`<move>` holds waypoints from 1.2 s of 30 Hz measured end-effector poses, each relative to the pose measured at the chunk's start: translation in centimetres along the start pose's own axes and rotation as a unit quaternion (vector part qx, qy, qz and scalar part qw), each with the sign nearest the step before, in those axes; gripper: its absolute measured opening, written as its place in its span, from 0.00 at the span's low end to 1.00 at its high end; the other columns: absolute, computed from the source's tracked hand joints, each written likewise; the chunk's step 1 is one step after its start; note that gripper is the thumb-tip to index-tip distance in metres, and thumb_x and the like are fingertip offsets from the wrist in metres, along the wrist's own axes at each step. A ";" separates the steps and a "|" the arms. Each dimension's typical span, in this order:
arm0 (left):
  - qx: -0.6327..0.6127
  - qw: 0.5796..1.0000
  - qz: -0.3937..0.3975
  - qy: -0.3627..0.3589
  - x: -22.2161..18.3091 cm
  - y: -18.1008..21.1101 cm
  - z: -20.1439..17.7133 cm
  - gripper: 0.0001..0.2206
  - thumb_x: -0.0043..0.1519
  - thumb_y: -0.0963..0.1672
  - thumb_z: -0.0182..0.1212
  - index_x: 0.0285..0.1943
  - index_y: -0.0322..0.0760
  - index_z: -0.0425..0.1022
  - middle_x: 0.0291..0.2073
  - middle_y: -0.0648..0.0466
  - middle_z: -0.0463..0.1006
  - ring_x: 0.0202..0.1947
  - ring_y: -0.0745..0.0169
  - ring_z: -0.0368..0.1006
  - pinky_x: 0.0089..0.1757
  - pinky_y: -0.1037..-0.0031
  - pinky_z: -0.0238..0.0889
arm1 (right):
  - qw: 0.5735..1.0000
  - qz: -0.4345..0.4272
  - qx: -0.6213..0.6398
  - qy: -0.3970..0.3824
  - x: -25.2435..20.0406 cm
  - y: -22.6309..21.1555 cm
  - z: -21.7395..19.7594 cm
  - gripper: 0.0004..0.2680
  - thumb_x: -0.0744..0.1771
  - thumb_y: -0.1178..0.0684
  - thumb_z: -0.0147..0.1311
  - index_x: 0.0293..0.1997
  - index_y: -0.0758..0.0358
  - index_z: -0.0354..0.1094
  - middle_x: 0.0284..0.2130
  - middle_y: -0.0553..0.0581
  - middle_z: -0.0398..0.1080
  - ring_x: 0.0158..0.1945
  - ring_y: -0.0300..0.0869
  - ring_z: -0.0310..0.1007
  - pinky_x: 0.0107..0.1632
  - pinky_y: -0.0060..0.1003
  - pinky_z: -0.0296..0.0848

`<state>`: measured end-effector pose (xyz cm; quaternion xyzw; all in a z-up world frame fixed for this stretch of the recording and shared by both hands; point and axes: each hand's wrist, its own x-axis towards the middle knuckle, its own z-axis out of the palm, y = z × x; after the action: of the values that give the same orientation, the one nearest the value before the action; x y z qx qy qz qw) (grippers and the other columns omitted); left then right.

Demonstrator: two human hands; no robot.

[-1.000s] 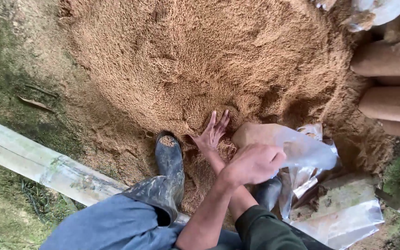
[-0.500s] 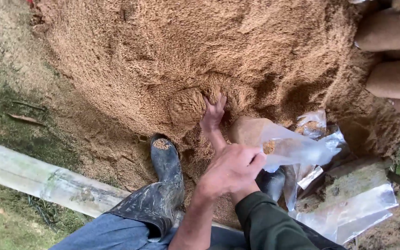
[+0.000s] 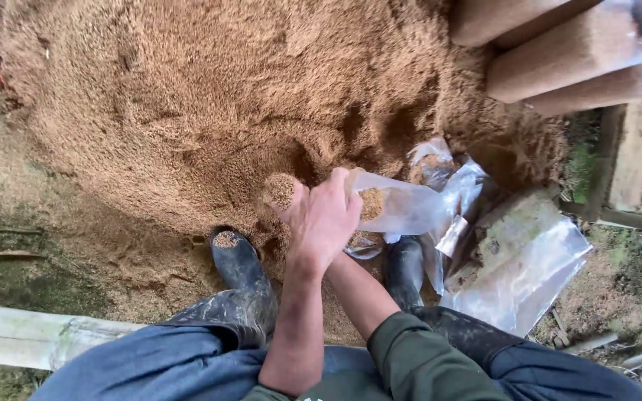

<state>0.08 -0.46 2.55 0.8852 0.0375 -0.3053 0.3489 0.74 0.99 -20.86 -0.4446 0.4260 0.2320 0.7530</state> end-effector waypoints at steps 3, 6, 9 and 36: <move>0.019 1.000 -0.004 0.024 1.7 1.1 0.3 0.13 0.69 0.46 0.45 0.53 0.35 0.74 0.33 0.47 0.78 0.37 0.53 0.78 0.52 0.55 0.65 | 0.997 -0.057 -0.024 -0.044 -1.0 -1.7 -0.2 0.19 0.64 0.55 0.53 0.61 0.65 0.58 0.59 0.65 0.55 0.61 0.55 0.54 0.51 0.66 0.63; 0.096 0.992 0.058 0.060 6.8 0.9 2.7 0.12 0.63 0.47 0.55 0.42 0.37 0.80 0.29 0.46 0.80 0.36 0.47 0.81 0.43 0.48 0.70 | 0.989 -0.110 -0.050 -0.090 -2.3 -3.2 -0.2 0.17 0.62 0.58 0.56 0.56 0.68 0.60 0.52 0.66 0.59 0.53 0.54 0.59 0.44 0.61 0.65; 0.265 0.958 0.093 0.064 14.3 0.4 6.3 0.09 0.59 0.41 0.54 0.34 0.39 0.83 0.26 0.50 0.81 0.33 0.47 0.82 0.30 0.47 0.72 | 0.976 -0.161 -0.075 -0.125 -3.3 -4.6 -0.9 0.15 0.61 0.61 0.59 0.51 0.72 0.63 0.44 0.67 0.62 0.45 0.52 0.63 0.37 0.56 0.67; 0.062 0.949 0.296 -0.086 14.3 -2.8 -2.6 0.10 0.61 0.35 0.54 0.26 0.29 0.71 0.14 0.48 0.74 0.12 0.64 0.75 0.18 0.81 0.67 | 0.915 -0.133 -0.233 -0.303 -16.7 -10.7 -8.6 0.16 0.60 0.51 0.71 0.46 0.63 0.68 0.30 0.60 0.73 0.32 0.44 0.74 0.25 0.34 0.76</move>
<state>12.20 1.22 -5.75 0.8468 -0.2754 -0.2650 0.3699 -4.04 -11.33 -3.68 -0.5683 0.0483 0.3458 0.7450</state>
